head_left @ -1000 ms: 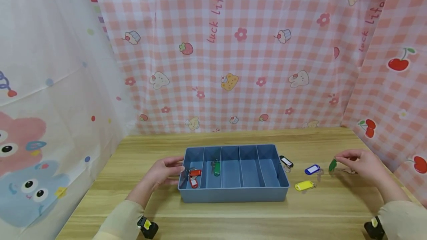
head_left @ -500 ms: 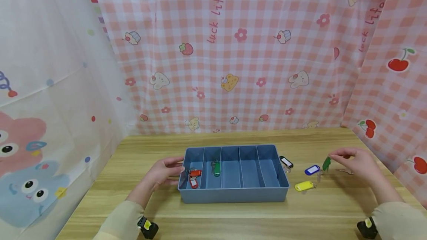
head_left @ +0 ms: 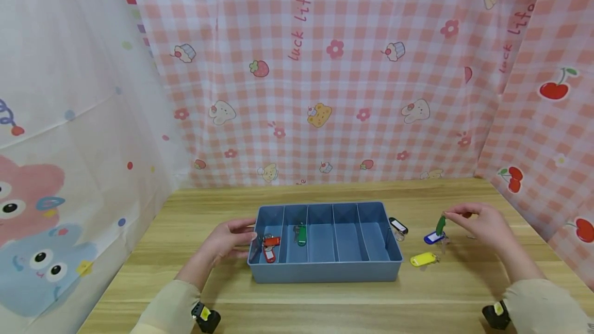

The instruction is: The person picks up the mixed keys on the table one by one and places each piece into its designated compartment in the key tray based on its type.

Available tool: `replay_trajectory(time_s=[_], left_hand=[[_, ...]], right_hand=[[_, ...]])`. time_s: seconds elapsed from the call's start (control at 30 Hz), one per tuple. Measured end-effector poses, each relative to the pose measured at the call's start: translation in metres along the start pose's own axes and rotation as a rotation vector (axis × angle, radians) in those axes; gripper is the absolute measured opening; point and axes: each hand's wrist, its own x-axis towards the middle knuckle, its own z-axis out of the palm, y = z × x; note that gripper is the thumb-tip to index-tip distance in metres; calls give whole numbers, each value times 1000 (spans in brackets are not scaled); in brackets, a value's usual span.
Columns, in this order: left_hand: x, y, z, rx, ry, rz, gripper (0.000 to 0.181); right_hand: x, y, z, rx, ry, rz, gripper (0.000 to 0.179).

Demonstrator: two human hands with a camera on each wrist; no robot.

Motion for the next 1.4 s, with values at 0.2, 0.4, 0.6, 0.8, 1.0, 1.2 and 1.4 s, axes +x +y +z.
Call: replay_trajectory(time_s=[0.2, 0.4, 0.6, 0.8, 1.0, 1.2, 1.4], left_hand=[[0, 0, 0, 6, 1, -4, 50], [1, -2, 0, 14, 18, -10, 50], [3, -2, 2, 8, 27, -6, 49], [0, -2, 1, -6, 15, -5, 51], [0, -2, 1, -25, -2, 3, 51], [0, -2, 0, -23, 2, 1, 50], [1, -1, 0, -24, -1, 1, 51]], right_hand=[[2, -10, 5, -7, 16, -16, 33], [5, -24, 7, 13, -9, -41, 35], [8, -37, 12, 38, -3, -55, 34], [10, -50, 19, 83, 21, -94, 31], [12, -67, 24, 133, 24, -119, 30], [16, -83, 32, 169, 22, -148, 28], [20, -96, 42, 222, 11, -170, 26]])
